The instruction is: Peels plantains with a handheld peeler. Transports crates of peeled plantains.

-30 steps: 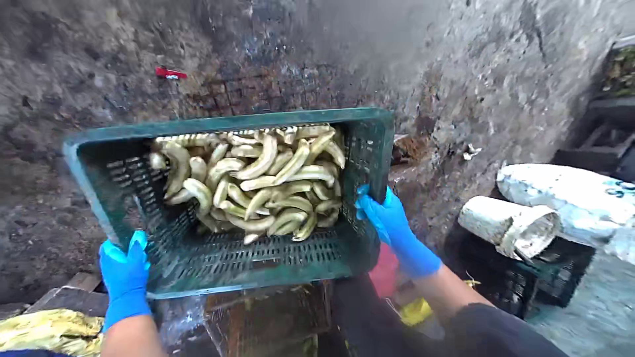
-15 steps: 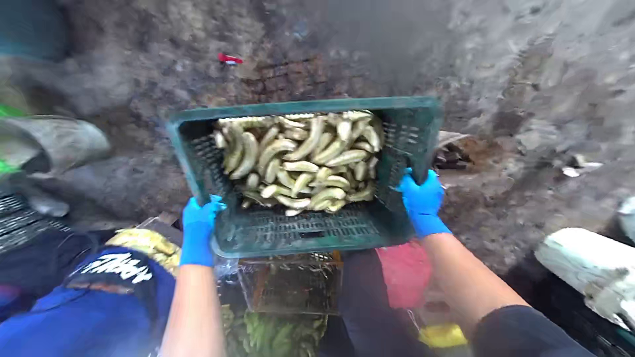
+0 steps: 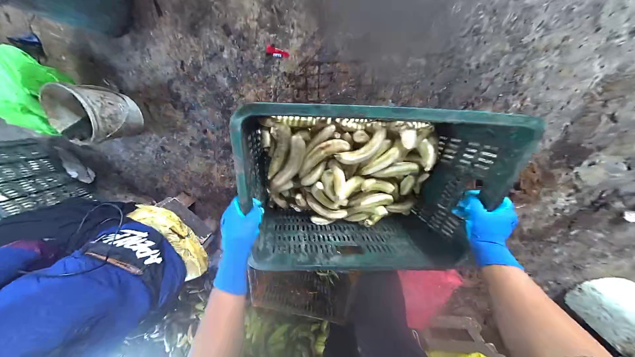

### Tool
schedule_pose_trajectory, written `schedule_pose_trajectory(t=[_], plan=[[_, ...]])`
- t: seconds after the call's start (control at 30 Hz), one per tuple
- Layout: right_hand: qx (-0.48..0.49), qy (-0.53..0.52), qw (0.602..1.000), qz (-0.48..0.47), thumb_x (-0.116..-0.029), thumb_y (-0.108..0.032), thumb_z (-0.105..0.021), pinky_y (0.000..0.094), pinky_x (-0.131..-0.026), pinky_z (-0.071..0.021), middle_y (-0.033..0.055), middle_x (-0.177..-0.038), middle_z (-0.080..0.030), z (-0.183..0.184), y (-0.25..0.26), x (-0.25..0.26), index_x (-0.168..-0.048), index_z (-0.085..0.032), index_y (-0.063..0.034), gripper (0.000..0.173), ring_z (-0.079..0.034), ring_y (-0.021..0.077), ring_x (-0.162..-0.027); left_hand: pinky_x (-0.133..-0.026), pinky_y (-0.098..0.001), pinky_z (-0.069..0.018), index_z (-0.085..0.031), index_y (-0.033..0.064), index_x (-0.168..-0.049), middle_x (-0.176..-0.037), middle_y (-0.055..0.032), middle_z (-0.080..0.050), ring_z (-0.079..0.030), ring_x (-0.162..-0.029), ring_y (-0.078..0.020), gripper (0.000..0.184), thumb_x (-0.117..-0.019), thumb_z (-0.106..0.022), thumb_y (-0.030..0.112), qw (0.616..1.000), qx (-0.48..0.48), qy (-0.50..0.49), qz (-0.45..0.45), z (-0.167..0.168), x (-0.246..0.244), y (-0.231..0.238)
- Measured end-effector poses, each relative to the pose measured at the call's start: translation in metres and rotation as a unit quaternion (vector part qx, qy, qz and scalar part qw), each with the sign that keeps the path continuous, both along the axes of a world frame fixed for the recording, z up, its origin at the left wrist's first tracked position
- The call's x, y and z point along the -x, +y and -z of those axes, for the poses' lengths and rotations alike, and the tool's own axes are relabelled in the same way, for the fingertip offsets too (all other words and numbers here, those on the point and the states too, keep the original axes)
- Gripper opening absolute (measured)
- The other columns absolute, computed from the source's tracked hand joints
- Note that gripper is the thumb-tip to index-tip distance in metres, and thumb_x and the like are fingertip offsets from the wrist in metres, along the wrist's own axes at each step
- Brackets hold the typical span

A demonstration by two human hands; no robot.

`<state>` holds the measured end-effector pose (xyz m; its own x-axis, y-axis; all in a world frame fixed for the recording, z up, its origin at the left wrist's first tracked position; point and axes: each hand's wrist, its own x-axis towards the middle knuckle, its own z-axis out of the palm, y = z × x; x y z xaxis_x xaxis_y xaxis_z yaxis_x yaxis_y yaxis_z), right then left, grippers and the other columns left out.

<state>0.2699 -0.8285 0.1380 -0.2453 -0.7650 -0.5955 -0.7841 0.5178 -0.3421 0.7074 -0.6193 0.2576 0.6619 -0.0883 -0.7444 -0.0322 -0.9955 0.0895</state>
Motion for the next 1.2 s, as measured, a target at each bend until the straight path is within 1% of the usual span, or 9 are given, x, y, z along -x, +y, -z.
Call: schedule_pose_trajectory(t=[0.07,0.2,0.4,0.5,0.6,0.8,0.93,1.1,1.2], plan=[[0.003,-0.013,1.0,-0.004,-0.0953,-0.021,-0.065,0.0482,-0.096,-0.0531,0.0264,-0.12,-0.065,-0.003,0.002,-0.015,-0.139,-0.051,0.0085,0.054,-0.068,0.0302,-0.103,-0.077,-0.0458,-0.0551,-0.066,0.004,-0.117,-0.097,-0.0108,-0.071,-0.067,-0.084,-0.0218,0.028,-0.0925,-0.064,0.019,0.998,0.044,-0.031,-0.025,0.016,-0.004,0.008],[0.001,-0.007,1.0,-0.011,-0.0986,-0.023,-0.063,0.0456,-0.078,-0.059,0.0194,-0.102,-0.068,-0.006,0.016,-0.054,-0.136,-0.053,0.0059,0.049,-0.069,0.0236,-0.079,-0.092,-0.0585,-0.052,-0.066,0.0028,-0.122,-0.108,-0.0186,-0.072,-0.069,-0.099,-0.0338,0.029,-0.0965,-0.066,0.016,0.998,0.028,-0.012,-0.053,0.091,-0.049,0.021],[0.014,0.048,0.998,-0.027,-0.0963,-0.025,-0.065,0.0538,-0.097,-0.0517,0.0285,-0.121,-0.065,0.001,-0.004,-0.005,-0.14,-0.051,0.0075,0.056,-0.068,0.0356,-0.105,-0.077,-0.0432,-0.0564,-0.068,0.0077,-0.116,-0.1,-0.0063,-0.073,-0.069,-0.083,-0.0175,0.028,-0.0892,-0.068,0.018,0.998,0.061,0.018,-0.023,0.002,0.001,0.007],[0.032,0.05,0.998,-0.029,-0.0964,-0.023,-0.064,0.0475,-0.088,-0.0559,0.0243,-0.112,-0.066,-0.003,0.01,-0.037,-0.136,-0.051,0.0086,0.052,-0.068,0.0279,-0.092,-0.081,-0.0551,-0.0547,-0.067,-0.0005,-0.115,-0.097,-0.0173,-0.072,-0.07,-0.086,-0.0299,0.03,-0.094,-0.068,0.021,0.996,0.078,-0.024,-0.019,0.046,-0.025,0.019],[0.029,0.066,0.997,-0.033,-0.0982,-0.023,-0.063,0.0471,-0.088,-0.0552,0.023,-0.11,-0.066,-0.008,0.017,-0.062,-0.137,-0.051,0.0071,0.051,-0.068,0.0274,-0.091,-0.084,-0.0604,-0.0497,-0.065,0.0027,-0.119,-0.104,-0.0201,-0.069,-0.066,-0.09,-0.0347,0.028,-0.0933,-0.064,0.014,0.993,0.112,0.014,0.022,0.098,-0.064,0.036],[0.035,0.11,0.992,-0.045,-0.0993,-0.029,-0.063,0.0498,-0.102,-0.048,0.0246,-0.127,-0.064,-0.009,0.023,-0.061,-0.143,-0.05,0.0035,0.056,-0.065,0.0324,-0.115,-0.092,-0.0709,-0.0444,-0.064,0.0045,-0.124,-0.116,-0.0264,-0.067,-0.063,-0.111,-0.0457,0.039,-0.0987,-0.059,0.034,0.995,-0.025,0.039,0.093,0.082,-0.072,0.019],[0.055,0.128,0.987,-0.08,-0.0986,-0.031,-0.063,0.0549,-0.107,-0.044,0.027,-0.135,-0.061,-0.005,0.024,-0.063,-0.146,-0.047,0.0025,0.06,-0.06,0.0381,-0.126,-0.093,-0.072,-0.0448,-0.06,0.0107,-0.135,-0.136,-0.0229,-0.06,-0.057,-0.126,-0.0446,0.058,-0.0911,-0.066,0.048,0.988,-0.118,-0.005,0.1,0.071,-0.066,0.006],[0.137,0.034,0.984,-0.111,-0.0916,-0.018,-0.069,0.0545,-0.109,-0.0433,0.0283,-0.141,-0.055,-0.002,0.028,-0.05,-0.151,-0.039,0.0019,0.07,-0.056,0.0378,-0.129,-0.111,-0.0706,-0.0291,-0.027,0.0247,-0.162,-0.166,-0.0111,-0.028,-0.032,-0.149,-0.0375,0.079,-0.0968,-0.058,0.056,0.989,0.109,-0.083,0.053,0.061,-0.055,0.054],[0.204,-0.025,0.966,-0.156,-0.1006,-0.034,-0.06,0.0458,-0.117,-0.0385,0.0265,-0.149,-0.049,0.002,0.033,-0.042,-0.153,-0.038,0.0015,0.067,-0.05,0.0321,-0.138,-0.118,-0.0494,-0.0382,-0.037,0.0236,-0.158,-0.161,-0.0041,-0.04,-0.042,-0.146,-0.0206,0.064,-0.1025,-0.046,0.054,0.906,0.327,-0.224,0.147,0.064,-0.048,0.153]])
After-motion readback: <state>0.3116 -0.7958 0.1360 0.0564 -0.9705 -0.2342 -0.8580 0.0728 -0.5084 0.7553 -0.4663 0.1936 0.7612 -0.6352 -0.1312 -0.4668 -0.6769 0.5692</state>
